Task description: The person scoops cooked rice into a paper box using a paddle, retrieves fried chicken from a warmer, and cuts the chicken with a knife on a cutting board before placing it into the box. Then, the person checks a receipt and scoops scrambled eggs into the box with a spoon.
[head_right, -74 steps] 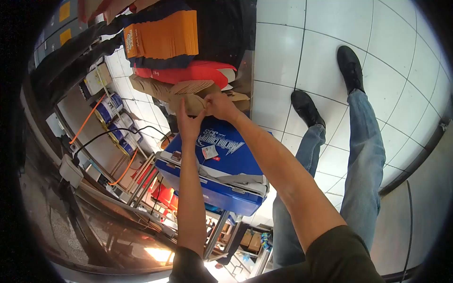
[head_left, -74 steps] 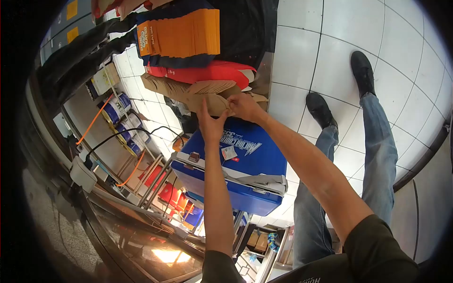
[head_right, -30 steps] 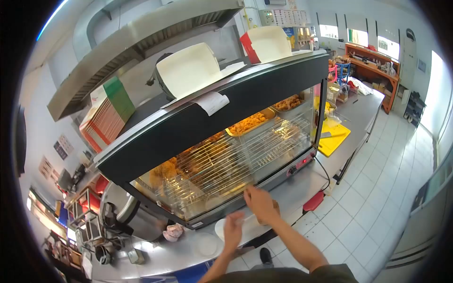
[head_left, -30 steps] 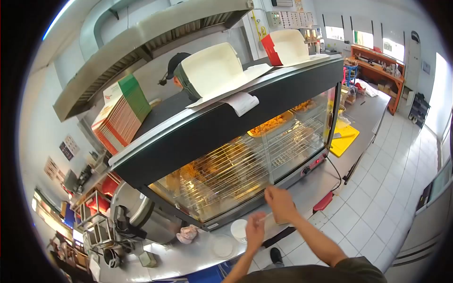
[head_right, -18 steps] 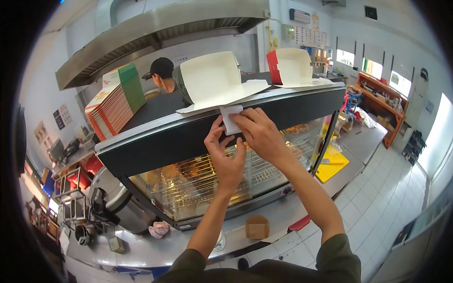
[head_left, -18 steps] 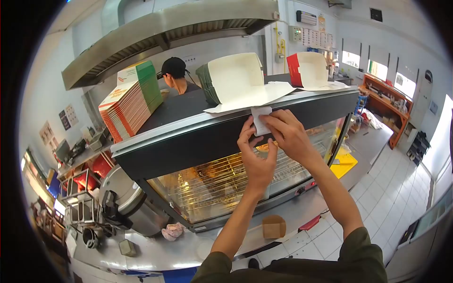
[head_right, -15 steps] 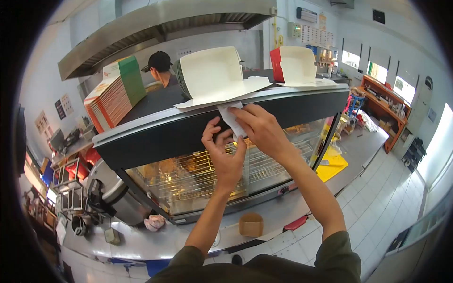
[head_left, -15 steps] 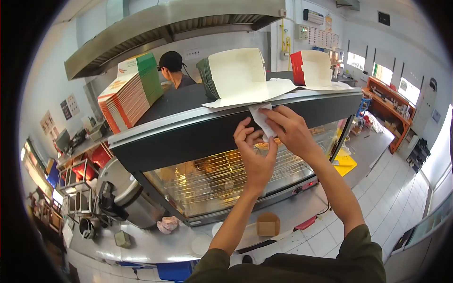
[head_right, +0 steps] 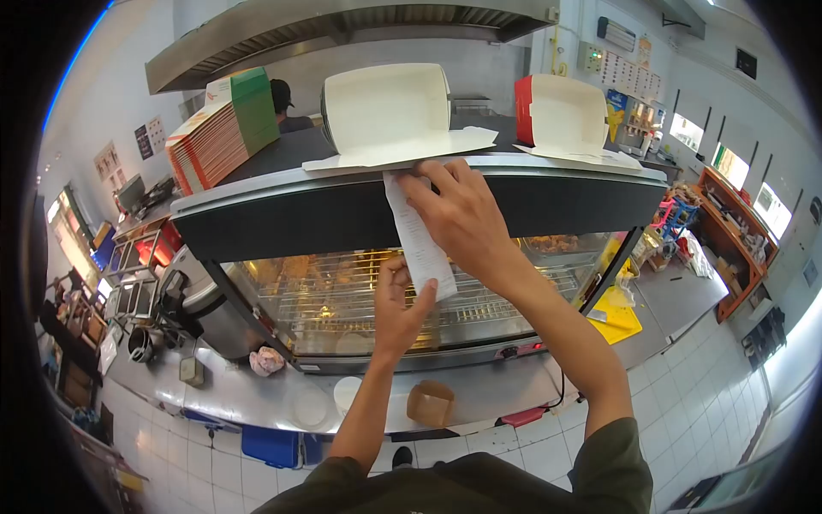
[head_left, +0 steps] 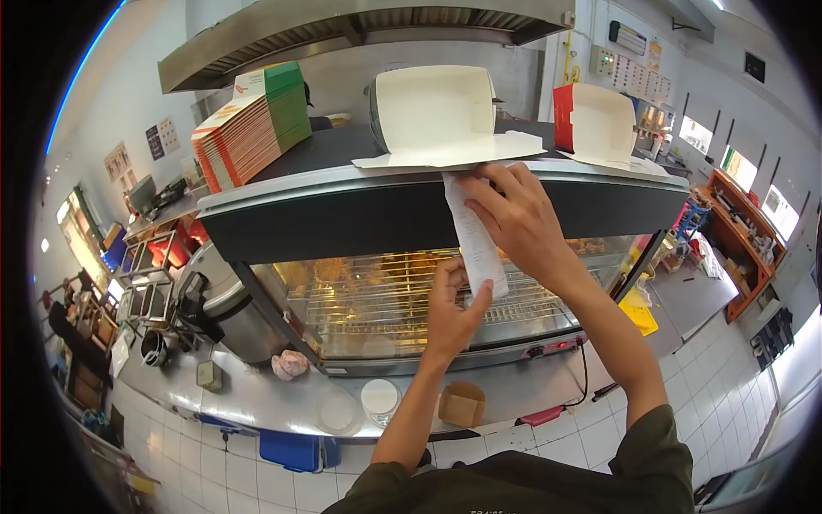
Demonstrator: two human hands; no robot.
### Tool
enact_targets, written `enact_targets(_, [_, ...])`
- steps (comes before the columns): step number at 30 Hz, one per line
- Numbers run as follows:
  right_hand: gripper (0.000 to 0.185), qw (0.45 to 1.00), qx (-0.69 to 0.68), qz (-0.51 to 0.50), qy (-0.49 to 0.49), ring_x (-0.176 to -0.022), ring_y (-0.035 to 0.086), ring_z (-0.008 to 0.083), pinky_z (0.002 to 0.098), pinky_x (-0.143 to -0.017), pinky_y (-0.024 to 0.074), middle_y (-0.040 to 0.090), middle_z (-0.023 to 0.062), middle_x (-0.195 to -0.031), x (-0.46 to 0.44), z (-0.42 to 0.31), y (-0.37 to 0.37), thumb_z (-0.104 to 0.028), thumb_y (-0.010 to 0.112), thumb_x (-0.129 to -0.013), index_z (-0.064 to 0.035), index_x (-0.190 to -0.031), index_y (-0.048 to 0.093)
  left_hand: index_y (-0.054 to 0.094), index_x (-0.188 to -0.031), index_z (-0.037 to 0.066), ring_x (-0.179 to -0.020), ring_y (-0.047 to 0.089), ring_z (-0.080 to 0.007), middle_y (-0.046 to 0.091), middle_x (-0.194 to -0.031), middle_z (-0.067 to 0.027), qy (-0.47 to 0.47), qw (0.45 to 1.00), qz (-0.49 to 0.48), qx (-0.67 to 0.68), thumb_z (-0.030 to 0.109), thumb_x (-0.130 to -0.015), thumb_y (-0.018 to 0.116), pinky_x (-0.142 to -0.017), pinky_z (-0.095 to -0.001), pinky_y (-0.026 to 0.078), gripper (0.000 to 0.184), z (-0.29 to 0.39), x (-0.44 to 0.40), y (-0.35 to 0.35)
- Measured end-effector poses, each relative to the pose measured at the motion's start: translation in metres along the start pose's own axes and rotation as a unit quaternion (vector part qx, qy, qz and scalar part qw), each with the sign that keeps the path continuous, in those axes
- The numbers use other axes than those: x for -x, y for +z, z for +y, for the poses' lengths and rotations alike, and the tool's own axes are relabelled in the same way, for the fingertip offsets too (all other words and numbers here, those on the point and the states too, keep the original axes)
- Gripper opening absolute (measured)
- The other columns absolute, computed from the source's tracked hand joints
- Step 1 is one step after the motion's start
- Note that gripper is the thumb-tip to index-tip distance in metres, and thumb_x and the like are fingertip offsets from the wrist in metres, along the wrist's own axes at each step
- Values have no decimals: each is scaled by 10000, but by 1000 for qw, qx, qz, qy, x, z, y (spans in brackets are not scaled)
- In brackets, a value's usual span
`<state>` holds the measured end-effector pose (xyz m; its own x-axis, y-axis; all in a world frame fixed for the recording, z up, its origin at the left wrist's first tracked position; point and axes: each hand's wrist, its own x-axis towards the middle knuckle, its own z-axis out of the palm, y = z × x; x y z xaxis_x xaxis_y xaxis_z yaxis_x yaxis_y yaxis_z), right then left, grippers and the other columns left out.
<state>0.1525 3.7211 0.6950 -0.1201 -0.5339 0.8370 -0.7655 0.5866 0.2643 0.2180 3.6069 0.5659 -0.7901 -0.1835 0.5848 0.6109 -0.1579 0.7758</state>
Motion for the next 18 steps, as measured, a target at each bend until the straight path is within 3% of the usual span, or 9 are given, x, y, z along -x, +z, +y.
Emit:
enact_targets(8, [349,999,25,-37,20,-988,526,253,388,-852,450,575,48,-1104,-1,-5,-6,-82,673,-831,-100,-1180,661,433,-1189,10,-1016,629,-147,647,-1090,-121,-48,992,8,116,20,-905,665,-863,-295,510,367,-13,25,-11])
enact_targets(12, [366,999,33,-26,15,-1012,508,252,387,-833,401,546,60,-1114,-2,-10,-11,-35,581,-816,-58,-1176,641,468,-1185,-1,-1006,627,-139,646,-1092,-102,-117,990,-37,72,54,-918,662,-861,-289,518,334,-2,35,-7])
enact_targets(18, [389,997,69,-19,8,-1070,509,219,393,-828,398,570,49,-1103,5,-9,-9,-37,594,-798,-54,-1186,622,511,-1167,0,-986,619,-121,643,-1089,-81,-154,985,-55,60,106,-935,654,-839,-294,541,293,-7,32,-12])
